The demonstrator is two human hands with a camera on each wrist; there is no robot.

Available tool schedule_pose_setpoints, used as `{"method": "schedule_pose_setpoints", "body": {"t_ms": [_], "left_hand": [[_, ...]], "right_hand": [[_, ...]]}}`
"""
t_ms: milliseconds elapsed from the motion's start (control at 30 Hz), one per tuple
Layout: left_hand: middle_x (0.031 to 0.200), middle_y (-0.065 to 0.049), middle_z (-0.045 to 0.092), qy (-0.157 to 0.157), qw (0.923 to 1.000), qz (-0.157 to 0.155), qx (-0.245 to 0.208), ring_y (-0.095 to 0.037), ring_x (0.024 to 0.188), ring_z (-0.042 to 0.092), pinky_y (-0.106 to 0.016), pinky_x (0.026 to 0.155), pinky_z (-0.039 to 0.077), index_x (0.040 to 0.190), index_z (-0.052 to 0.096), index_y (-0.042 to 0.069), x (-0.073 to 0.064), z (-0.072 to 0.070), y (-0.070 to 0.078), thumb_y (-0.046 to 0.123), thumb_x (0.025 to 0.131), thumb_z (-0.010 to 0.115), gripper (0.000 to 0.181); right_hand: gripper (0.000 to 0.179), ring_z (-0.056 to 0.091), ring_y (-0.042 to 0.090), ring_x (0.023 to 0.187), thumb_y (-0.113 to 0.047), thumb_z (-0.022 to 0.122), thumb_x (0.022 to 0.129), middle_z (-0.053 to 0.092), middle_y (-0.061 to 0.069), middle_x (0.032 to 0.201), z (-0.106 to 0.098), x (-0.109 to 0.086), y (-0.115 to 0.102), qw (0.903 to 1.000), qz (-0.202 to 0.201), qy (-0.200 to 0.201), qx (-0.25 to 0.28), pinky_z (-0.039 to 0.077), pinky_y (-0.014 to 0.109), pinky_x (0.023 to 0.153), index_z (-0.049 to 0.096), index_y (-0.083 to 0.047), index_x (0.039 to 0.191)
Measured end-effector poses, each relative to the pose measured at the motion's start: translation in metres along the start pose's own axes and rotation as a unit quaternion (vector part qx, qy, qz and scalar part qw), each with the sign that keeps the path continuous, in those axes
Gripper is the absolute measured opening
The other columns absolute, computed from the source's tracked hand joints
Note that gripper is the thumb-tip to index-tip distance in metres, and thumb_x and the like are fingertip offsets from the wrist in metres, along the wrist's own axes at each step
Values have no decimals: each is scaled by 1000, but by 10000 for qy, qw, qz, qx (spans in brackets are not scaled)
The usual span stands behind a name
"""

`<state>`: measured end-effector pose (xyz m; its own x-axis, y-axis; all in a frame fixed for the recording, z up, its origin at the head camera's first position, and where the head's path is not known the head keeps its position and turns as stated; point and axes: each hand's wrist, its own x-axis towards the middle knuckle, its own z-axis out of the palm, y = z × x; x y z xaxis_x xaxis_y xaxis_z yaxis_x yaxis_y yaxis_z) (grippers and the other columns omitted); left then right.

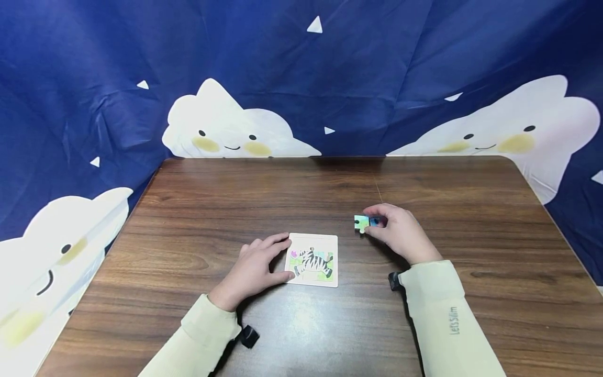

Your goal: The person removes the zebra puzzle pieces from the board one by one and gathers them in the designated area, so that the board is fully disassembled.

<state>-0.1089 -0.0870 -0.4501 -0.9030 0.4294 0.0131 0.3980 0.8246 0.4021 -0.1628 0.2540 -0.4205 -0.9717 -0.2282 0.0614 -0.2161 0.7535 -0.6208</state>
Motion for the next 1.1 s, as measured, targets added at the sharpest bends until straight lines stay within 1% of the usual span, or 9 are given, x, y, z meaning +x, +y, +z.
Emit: {"method": "schedule_pose_setpoints", "body": {"t_ms": [133,333,467,733,933,1100], "left_hand": [[155,9,44,17,10000,20,-3,-18,109,53,-35,81,31,144,57,19,0,0,0,55,81,75,75],[154,8,45,85,9999,65,21,-19,108,53,-36,81,32,143,58,19,-1,0,1,54,81,76,74],[154,7,46,86,9999,56,-7,-19,109,53,-37,81,32,143,58,18,-1,0,1,53,81,76,73],[153,7,46,117,9999,44,-6,-20,110,53,-37,82,33,143,58,19,-1,1,0,52,81,77,73],[154,7,46,105,9999,31,-34,-19,109,53,-37,82,33,143,58,19,-1,0,0,52,81,77,73],[154,8,45,102,9999,35,-17,-19,109,53,-36,82,33,143,58,19,-1,1,0,52,81,77,73]], "right_hand": [[32,55,20,79,-12,77,86,65,5,87,-10,-2,9,9998,129,106,-108,43,28,66,70,-4,116],[36,57,23,81,-16,78,87,68,8,91,-22,-7,26,9983,431,233,-325,44,34,68,69,-4,120],[36,60,25,84,-18,77,88,71,11,95,-27,-10,35,9975,515,312,-380,44,36,70,69,-4,119],[38,58,28,87,-19,73,91,69,14,100,-38,-15,46,9962,767,266,-307,43,36,71,65,-4,125],[37,57,27,87,-20,72,93,69,16,102,-44,-20,59,9955,843,359,-249,41,35,70,65,-4,125],[37,57,30,94,-22,68,96,67,21,111,-50,-25,67,9946,966,314,-204,41,36,74,62,-3,127]]}}
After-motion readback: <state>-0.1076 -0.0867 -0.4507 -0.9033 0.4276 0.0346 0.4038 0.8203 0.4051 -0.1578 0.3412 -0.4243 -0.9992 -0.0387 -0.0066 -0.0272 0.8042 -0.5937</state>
